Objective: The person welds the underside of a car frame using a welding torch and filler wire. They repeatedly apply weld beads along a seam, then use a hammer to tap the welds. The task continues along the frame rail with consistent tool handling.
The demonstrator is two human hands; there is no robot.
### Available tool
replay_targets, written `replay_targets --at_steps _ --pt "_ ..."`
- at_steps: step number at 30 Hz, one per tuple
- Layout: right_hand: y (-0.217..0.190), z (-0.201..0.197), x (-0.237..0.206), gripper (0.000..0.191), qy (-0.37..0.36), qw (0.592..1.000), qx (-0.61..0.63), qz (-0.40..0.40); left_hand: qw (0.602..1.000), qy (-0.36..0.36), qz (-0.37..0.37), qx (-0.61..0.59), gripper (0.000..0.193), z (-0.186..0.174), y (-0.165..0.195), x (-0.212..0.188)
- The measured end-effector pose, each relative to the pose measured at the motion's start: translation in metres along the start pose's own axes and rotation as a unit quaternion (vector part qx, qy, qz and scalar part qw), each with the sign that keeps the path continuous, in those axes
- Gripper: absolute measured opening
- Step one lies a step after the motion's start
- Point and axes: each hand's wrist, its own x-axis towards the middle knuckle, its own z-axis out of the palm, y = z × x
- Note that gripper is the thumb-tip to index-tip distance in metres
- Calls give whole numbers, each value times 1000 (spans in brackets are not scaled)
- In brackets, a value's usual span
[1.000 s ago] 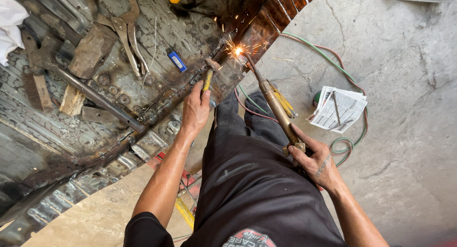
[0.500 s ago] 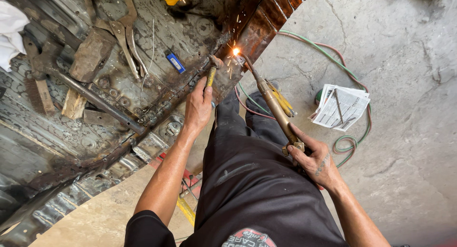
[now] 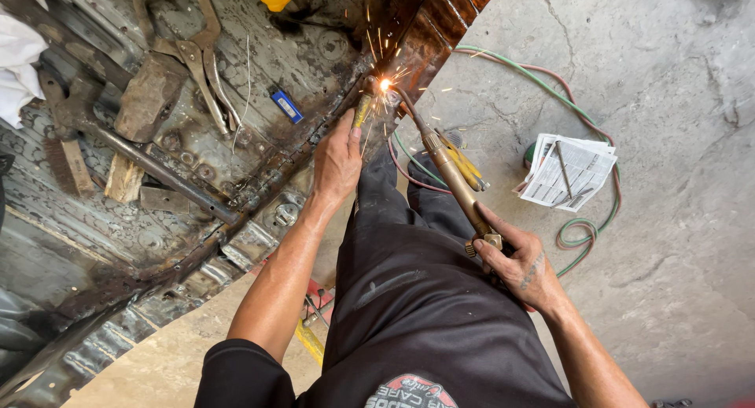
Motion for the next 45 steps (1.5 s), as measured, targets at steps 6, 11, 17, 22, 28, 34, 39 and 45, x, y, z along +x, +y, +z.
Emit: replay_targets --at_steps 6,11,17,22,28,34,39,45 --pt "3 1 -2 66 -1 999 32 37 991 -84 -73 81 43 5 2 16" --pt "6 1 -6 64 1 1000 -2 -5 989 -42 39 134 40 -1 -1 23" --pt "5 0 -8 67 -9 1000 14 4 988 -55 47 135 44 -1 -2 20" --pt "5 2 -13 66 -20 999 14 -41 984 -84 42 152 39 -5 5 35" --pt "12 2 -16 66 -2 998 -3 -59 982 -47 98 155 41 -16 3 29" --pt "23 2 -17 66 -4 998 19 -67 986 -73 17 148 35 -15 1 40" --pt "33 3 -18 66 15 996 51 -78 991 -4 68 116 37 -24 -5 30" --pt "39 4 -19 67 38 991 60 -112 987 -10 104 123 37 -16 2 25"
